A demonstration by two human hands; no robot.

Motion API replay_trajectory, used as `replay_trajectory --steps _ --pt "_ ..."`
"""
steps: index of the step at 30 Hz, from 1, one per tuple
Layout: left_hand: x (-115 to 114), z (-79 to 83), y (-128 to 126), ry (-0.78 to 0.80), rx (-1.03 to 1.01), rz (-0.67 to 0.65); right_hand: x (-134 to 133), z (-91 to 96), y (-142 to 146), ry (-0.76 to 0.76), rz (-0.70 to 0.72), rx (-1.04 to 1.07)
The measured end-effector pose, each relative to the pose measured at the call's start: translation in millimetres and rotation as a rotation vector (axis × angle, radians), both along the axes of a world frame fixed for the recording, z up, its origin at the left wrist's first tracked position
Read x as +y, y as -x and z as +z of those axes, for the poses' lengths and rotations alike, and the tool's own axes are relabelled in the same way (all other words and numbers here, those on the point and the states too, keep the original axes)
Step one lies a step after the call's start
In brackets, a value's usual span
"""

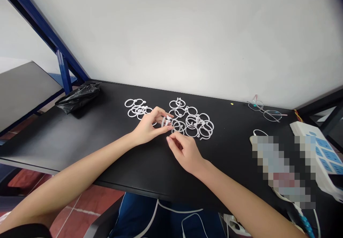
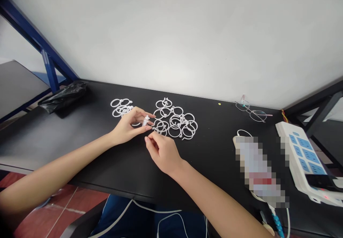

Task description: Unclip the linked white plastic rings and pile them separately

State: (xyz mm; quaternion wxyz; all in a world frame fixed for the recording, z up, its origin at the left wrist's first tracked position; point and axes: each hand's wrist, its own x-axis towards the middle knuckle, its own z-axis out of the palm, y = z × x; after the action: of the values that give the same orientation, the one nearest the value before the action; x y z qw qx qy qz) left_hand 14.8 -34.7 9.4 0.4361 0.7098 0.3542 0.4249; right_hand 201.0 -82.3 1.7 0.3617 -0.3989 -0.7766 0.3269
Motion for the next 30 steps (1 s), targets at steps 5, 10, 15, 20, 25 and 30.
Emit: replay_trajectory --steps 5,10,15,20,25,30 --pt "0.4 -0.6 1.4 -0.081 0.057 0.044 0.5 -0.6 0.2 -0.046 0.002 0.029" --pt "0.8 -1.7 2.3 -0.125 0.08 0.088 -1.6 -0.7 0.2 -0.14 -0.057 0.141" --pt "0.3 -1.0 3.1 -0.178 0.123 0.072 -2.2 -1.0 0.8 -0.188 -0.115 0.224" --pt "-0.9 1.2 4.3 -0.349 0.185 0.049 -1.3 -1.2 1.4 -0.232 -0.14 0.233" --pt "-2.4 2.6 4.0 -0.5 0.278 0.014 -1.1 -0.3 0.9 -0.226 -0.126 0.23" --pt "-3.9 1.3 4.6 -0.597 0.337 -0.052 -1.4 0.7 0.4 -0.237 -0.118 0.267"
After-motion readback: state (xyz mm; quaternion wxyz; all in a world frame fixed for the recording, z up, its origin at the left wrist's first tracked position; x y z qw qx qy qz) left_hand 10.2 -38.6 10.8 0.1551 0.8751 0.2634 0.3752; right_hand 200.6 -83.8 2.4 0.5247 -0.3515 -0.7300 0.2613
